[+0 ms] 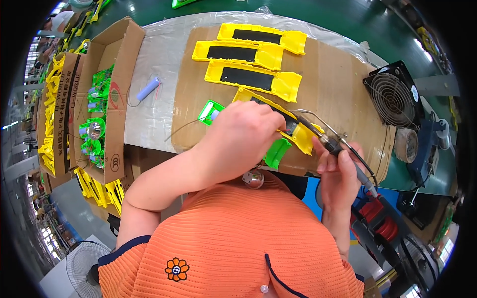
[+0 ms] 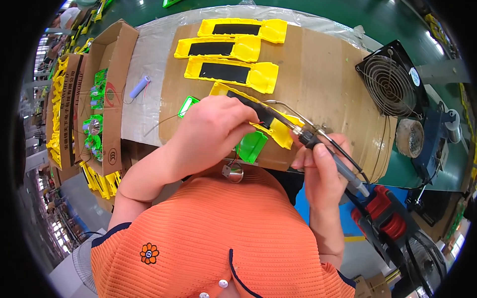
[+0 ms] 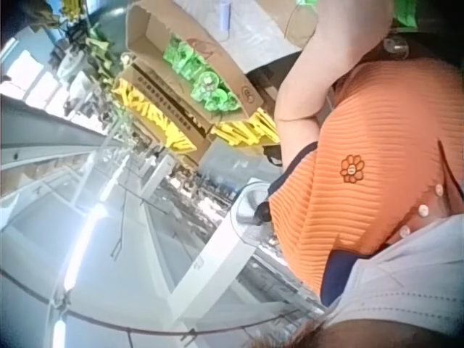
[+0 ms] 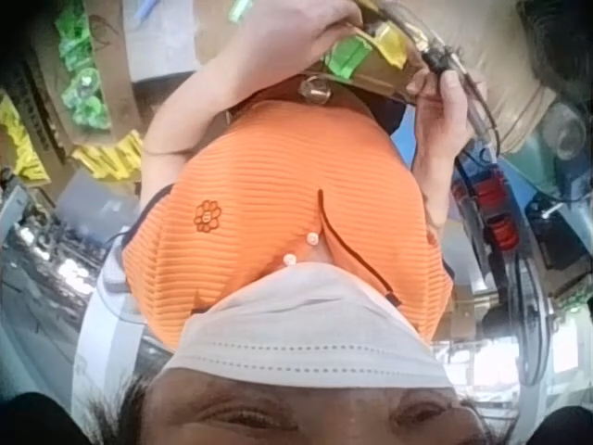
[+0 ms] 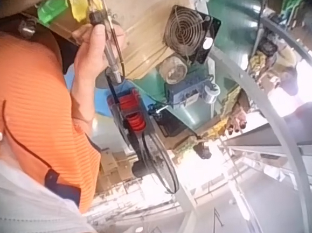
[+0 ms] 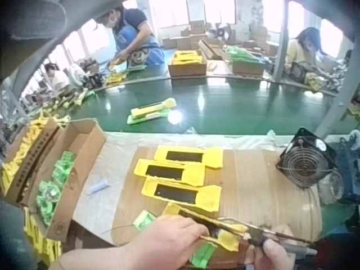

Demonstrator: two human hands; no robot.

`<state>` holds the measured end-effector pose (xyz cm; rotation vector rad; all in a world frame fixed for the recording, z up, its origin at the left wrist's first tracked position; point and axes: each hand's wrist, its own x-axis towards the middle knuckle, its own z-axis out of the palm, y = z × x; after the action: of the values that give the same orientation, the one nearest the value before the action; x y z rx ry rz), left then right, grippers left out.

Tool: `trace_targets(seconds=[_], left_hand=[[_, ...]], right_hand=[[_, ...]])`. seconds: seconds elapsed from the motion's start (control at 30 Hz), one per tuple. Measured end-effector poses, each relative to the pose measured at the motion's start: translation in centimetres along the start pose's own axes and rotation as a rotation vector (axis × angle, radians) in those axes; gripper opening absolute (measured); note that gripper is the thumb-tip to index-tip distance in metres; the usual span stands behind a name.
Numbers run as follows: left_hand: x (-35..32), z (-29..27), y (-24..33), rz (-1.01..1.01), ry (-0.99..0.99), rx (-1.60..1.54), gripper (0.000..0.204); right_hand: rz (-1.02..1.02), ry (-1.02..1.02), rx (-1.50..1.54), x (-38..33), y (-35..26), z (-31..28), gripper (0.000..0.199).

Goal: Soldering components and wires onto circuit boards for the assembly of handheld flashlights.

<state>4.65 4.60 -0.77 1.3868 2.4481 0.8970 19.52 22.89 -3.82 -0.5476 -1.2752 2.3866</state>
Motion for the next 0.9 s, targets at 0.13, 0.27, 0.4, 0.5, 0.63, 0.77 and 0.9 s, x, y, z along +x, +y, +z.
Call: trace_targets(seconds=[0.13, 0.27, 0.4, 0.5, 0.63, 0.77, 0.9], left_hand=[[0.7, -0.2, -0.4, 0.000, 0.003, -0.067, 0.005], [1.4, -0.2, 0.1, 0.006, -0.057, 0.073, 0.004], [2.0, 0.1, 0.2, 0.067, -0.084, 0.198, 0.008], [2.4, -0.1, 0.5, 0.065, -0.094, 0.226, 0.010], [2.4, 0.0, 0.7, 0.059, -0.083, 0.239, 0.011], [2.5, 0.0, 0.9, 0.057, -0.074, 0.246, 0.012], [2.6, -0.1, 1.0, 0.050, -0.090, 0.263, 0.012]], right_hand=[[-0.002, -0.043, -0.095, 0.3, -2.4, -2.9, 0.019], [-0.008, -0.165, -0.239, 0.9, -3.2, -3.8, 0.018], [0.082, -0.143, -0.322, 0.8, -4.0, -3.5, 0.015], [0.136, -0.127, -0.379, 0.8, -4.3, -2.9, 0.015], [0.152, -0.121, -0.428, 0.9, -4.4, -2.1, 0.015], [0.139, -0.146, -0.484, 0.8, -4.4, -2.1, 0.016], [0.126, -0.141, -0.524, 0.7, -4.4, -1.6, 0.016]])
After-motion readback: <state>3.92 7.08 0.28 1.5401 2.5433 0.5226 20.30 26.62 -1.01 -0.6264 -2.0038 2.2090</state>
